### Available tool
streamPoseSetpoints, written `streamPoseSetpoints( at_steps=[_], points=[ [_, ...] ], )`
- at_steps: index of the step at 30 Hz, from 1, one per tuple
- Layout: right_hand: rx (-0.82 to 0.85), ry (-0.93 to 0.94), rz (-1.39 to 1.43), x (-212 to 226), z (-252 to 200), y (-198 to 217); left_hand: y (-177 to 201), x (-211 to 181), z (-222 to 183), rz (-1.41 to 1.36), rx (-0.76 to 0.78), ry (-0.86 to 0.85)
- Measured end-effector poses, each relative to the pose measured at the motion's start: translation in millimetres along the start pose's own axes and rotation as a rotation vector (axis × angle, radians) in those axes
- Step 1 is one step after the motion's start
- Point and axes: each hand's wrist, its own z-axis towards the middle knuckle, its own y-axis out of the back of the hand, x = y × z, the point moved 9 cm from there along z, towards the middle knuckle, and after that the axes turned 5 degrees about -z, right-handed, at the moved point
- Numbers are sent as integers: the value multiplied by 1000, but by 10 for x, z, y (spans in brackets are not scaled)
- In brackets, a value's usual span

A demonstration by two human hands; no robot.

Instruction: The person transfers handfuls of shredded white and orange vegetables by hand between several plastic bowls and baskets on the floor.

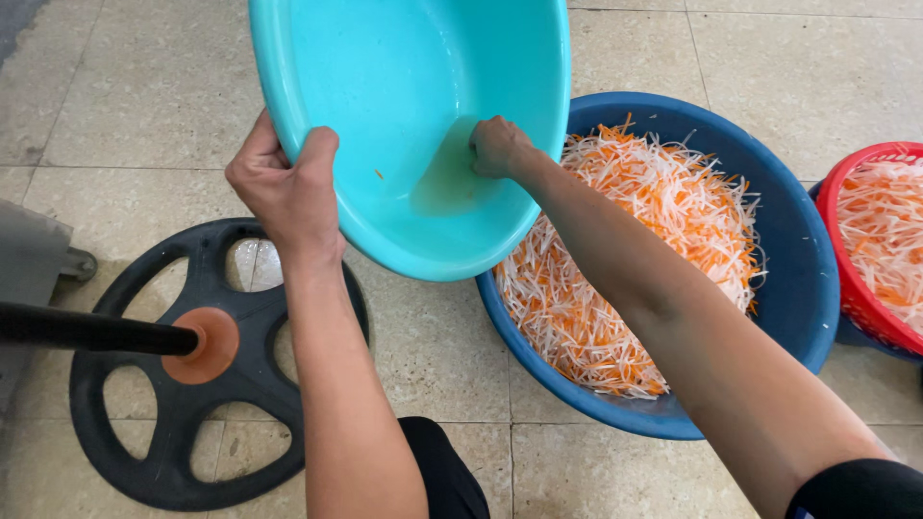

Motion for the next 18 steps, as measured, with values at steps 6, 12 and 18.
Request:
streamPoseSetpoints(
  at_steps=[6,12,18],
  points=[
    [198,79,-87,126,-22,-126,-14,1,16,-1,-5,11],
    [258,250,8,74,-349,-32,20,14,16,17,3,-2],
    [262,333,129,123,-818,91,18,14,21,11,9,3]
  ],
)
